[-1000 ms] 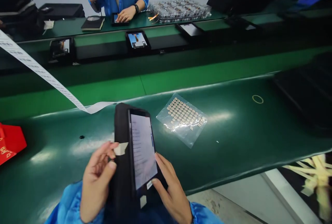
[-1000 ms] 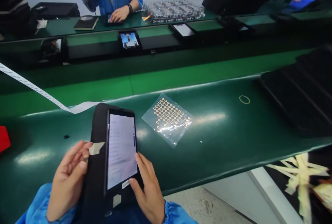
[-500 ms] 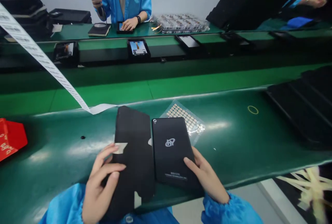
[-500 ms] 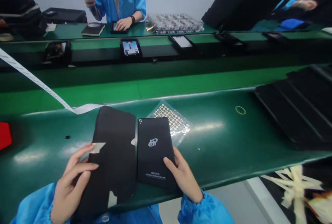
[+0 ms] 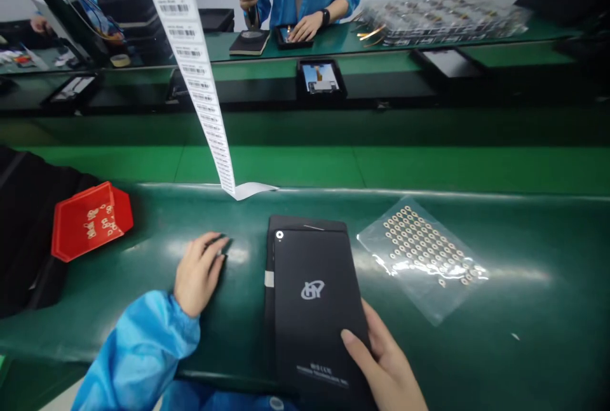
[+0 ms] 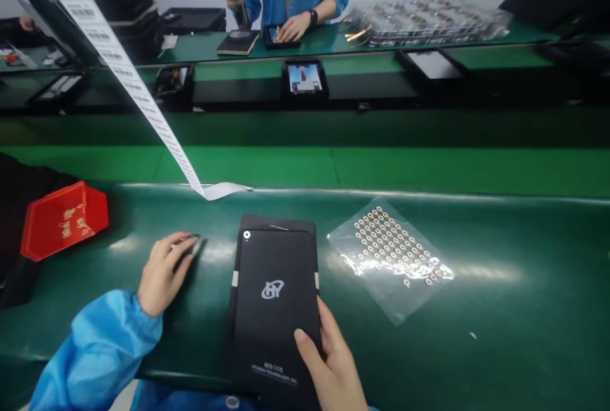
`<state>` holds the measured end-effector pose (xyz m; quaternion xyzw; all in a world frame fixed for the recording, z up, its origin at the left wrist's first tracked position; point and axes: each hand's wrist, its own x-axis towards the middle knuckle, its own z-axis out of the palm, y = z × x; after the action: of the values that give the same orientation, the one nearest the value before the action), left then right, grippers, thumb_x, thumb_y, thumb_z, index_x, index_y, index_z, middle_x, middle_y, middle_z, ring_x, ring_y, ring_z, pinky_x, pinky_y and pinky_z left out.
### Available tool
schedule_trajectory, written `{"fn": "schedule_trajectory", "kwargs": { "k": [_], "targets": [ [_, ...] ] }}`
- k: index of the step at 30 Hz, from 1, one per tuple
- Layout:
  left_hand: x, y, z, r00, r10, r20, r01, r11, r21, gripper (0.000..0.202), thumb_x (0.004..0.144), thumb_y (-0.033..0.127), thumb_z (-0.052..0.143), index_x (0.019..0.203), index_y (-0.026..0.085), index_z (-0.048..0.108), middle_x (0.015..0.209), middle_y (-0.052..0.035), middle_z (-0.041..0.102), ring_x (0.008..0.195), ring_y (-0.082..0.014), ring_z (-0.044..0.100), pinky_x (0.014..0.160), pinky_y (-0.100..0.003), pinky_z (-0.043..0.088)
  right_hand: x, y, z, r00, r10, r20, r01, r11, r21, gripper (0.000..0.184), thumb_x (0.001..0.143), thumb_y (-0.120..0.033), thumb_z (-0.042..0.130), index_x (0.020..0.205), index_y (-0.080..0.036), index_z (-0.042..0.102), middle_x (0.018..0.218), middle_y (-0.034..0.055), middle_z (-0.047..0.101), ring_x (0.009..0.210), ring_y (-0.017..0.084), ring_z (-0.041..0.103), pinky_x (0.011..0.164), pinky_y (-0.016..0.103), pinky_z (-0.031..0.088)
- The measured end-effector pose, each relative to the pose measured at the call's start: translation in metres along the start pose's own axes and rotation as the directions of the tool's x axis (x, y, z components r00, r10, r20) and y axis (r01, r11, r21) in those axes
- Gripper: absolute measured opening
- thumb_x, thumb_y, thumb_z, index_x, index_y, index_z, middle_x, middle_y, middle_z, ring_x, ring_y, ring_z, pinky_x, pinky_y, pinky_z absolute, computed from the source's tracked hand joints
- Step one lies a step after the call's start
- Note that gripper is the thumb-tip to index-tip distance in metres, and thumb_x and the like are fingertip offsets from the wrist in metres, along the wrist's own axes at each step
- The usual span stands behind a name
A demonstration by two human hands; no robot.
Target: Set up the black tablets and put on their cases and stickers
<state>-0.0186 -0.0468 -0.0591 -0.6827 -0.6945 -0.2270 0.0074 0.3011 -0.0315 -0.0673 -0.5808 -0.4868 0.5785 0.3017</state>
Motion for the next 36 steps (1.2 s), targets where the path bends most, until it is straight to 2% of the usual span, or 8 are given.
{"fn": "schedule_trajectory", "kwargs": {
  "k": [3, 6, 11, 16, 22, 27, 32, 36],
  "targets": [
    [0.018, -0.031, -0.003, 0.997, -0.068, 0.043, 0.063, 0.993, 0.1, 0.037, 0.097, 0.043, 0.051, 0.121, 0.017, 0.058, 0.107, -0.0091, 0.061, 0.093, -0.026, 0.061, 0.075, -0.035, 0.049, 0.001, -0.002, 0.003, 0.969, -0.208, -0.13, 0.161, 0.94, -0.301, 0.051, 0.093, -0.051, 0.052, 0.135, -0.022, 0.052, 0.125, 0.013, 0.061, 0.11, 0.03, 0.062, 0.082, 0.04, 0.06],
    [0.028, -0.042, 0.0, 0.989, -0.124, 0.074, 0.119, 0.99, 0.072, 0.039, 0.094, 0.052, 0.052, 0.107, 0.017, 0.063, 0.095, -0.0069, 0.062, 0.08, -0.0254, 0.062, 0.062, -0.035, 0.045, 0.002, -0.013, -0.007, 0.868, -0.469, -0.163, 0.281, 0.734, -0.619, 0.042, 0.094, -0.046, 0.051, 0.13, -0.024, 0.054, 0.128, 0.0152, 0.052, 0.118, 0.035, 0.053, 0.086, 0.048, 0.055],
    [0.037, -0.047, 0.004, 0.987, -0.118, 0.11, 0.132, 0.982, -0.132, 0.028, 0.096, 0.045, 0.05, 0.089, 0.021, 0.063, 0.084, -0.0034, 0.065, 0.076, -0.0221, 0.063, 0.067, -0.033, 0.047, 0.037, -0.04, 0.011, 0.786, -0.609, 0.109, 0.506, 0.531, -0.679, 0.037, 0.099, -0.031, 0.047, 0.135, -0.023, 0.046, 0.142, 0.0137, 0.043, 0.131, 0.031, 0.042, 0.102, 0.051, 0.046],
    [0.041, -0.029, 0.002, 0.984, -0.048, 0.171, 0.123, 0.879, -0.461, 0.023, 0.099, 0.035, 0.047, 0.113, 0.019, 0.056, 0.09, -0.0024, 0.068, 0.071, -0.0136, 0.067, 0.067, -0.025, 0.055, 0.11, -0.066, 0.05, 0.748, -0.562, 0.352, 0.591, 0.325, -0.738, 0.047, 0.095, -0.035, 0.057, 0.136, -0.013, 0.048, 0.146, 0.0161, 0.044, 0.14, 0.034, 0.032, 0.112, 0.057, 0.032],
    [0.052, 0.008, 0.0, 0.984, 0.03, 0.178, 0.083, 0.799, -0.595, 0.015, 0.091, 0.029, 0.06, 0.083, 0.02, 0.069, 0.074, 0.0007, 0.066, 0.066, -0.0127, 0.062, 0.066, -0.023, 0.049, 0.114, -0.069, 0.072, 0.749, -0.535, 0.391, 0.608, 0.32, -0.727, 0.049, 0.094, -0.041, 0.059, 0.131, -0.01, 0.051, 0.131, 0.0148, 0.057, 0.123, 0.029, 0.049, 0.113, 0.052, 0.03],
    [0.056, 0.028, 0.013, 0.987, -0.062, 0.148, 0.145, 0.738, -0.659, 0.043, 0.098, 0.032, 0.044, 0.06, 0.017, 0.057, 0.05, 0.0027, 0.049, 0.044, -0.0095, 0.046, 0.047, -0.022, 0.038, 0.085, -0.059, 0.065, 0.728, -0.599, 0.334, 0.624, 0.376, -0.685, 0.044, 0.095, -0.032, 0.056, 0.131, -0.008, 0.052, 0.133, 0.017, 0.055, 0.13, 0.033, 0.043, 0.111, 0.055, 0.033],
    [0.053, 0.033, 0.019, 0.98, -0.021, 0.199, 0.157, 0.695, -0.702, 0.024, 0.097, 0.028, 0.052, 0.097, 0.018, 0.073, 0.066, 0.0008, 0.06, 0.057, -0.0092, 0.055, 0.057, -0.019, 0.046, 0.049, -0.05, 0.058, 0.613, -0.674, 0.413, 0.76, 0.36, -0.541, 0.03, 0.097, -0.021, 0.048, 0.124, -0.009, 0.056, 0.132, 0.0162, 0.057, 0.13, 0.031, 0.046, 0.106, 0.052, 0.042],
    [0.045, 0.035, 0.015, 0.966, 0.001, 0.258, 0.204, 0.608, -0.768, 0.02, 0.094, 0.019, 0.059, 0.11, 0.022, 0.071, 0.089, -0.0023, 0.069, 0.077, -0.0097, 0.065, 0.075, -0.018, 0.053, 0.027, -0.044, 0.056, 0.608, -0.631, 0.483, 0.794, 0.459, -0.399, 0.025, 0.098, -0.021, 0.048, 0.119, -0.012, 0.058, 0.131, 0.0134, 0.06, 0.129, 0.029, 0.048, 0.109, 0.053, 0.038]
  ]
}}
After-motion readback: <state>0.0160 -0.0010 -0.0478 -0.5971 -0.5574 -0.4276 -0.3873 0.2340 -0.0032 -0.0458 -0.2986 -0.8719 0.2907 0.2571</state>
